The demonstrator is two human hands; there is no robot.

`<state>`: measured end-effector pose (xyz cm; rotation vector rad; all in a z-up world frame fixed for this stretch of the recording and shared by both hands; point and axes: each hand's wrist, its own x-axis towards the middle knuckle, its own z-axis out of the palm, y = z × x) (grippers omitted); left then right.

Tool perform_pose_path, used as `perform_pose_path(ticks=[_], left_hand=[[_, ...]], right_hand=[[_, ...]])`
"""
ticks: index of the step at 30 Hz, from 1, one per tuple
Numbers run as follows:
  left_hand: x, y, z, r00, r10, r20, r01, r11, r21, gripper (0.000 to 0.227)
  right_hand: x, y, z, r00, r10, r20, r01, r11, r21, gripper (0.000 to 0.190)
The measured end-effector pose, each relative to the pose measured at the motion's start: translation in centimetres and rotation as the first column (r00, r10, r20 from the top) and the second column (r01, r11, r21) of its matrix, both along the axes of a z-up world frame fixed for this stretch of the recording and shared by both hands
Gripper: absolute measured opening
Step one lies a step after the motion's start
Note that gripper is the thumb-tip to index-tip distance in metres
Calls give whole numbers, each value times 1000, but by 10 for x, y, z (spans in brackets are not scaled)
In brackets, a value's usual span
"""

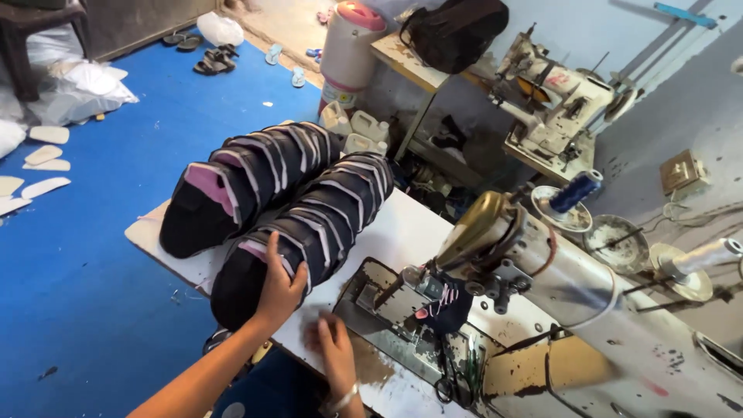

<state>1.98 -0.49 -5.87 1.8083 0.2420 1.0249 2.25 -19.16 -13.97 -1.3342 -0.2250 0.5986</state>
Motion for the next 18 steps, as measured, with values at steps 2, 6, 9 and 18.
perform_pose_path(ticks=[2, 6, 9, 18], left_hand=[[3, -1, 8, 1000, 25, -9, -25, 999, 45, 89], [4, -11, -6, 992, 114, -45, -122, 963, -242, 82], [-1, -20, -16, 973, 137, -186, -192, 928, -321, 77], [11, 11, -71, 874, 246, -420, -27, 887, 462, 70]], right_hand=[[-12, -29, -13, 998, -52, -21, 53, 997, 49, 39], [-38, -100, -67, 989, -43, -145, 52, 997, 64, 37], [-59, -157, -111, 986, -44, -162, 31, 996, -82, 38], [-122, -236, -169, 992, -103, -71, 85, 971, -223, 38]])
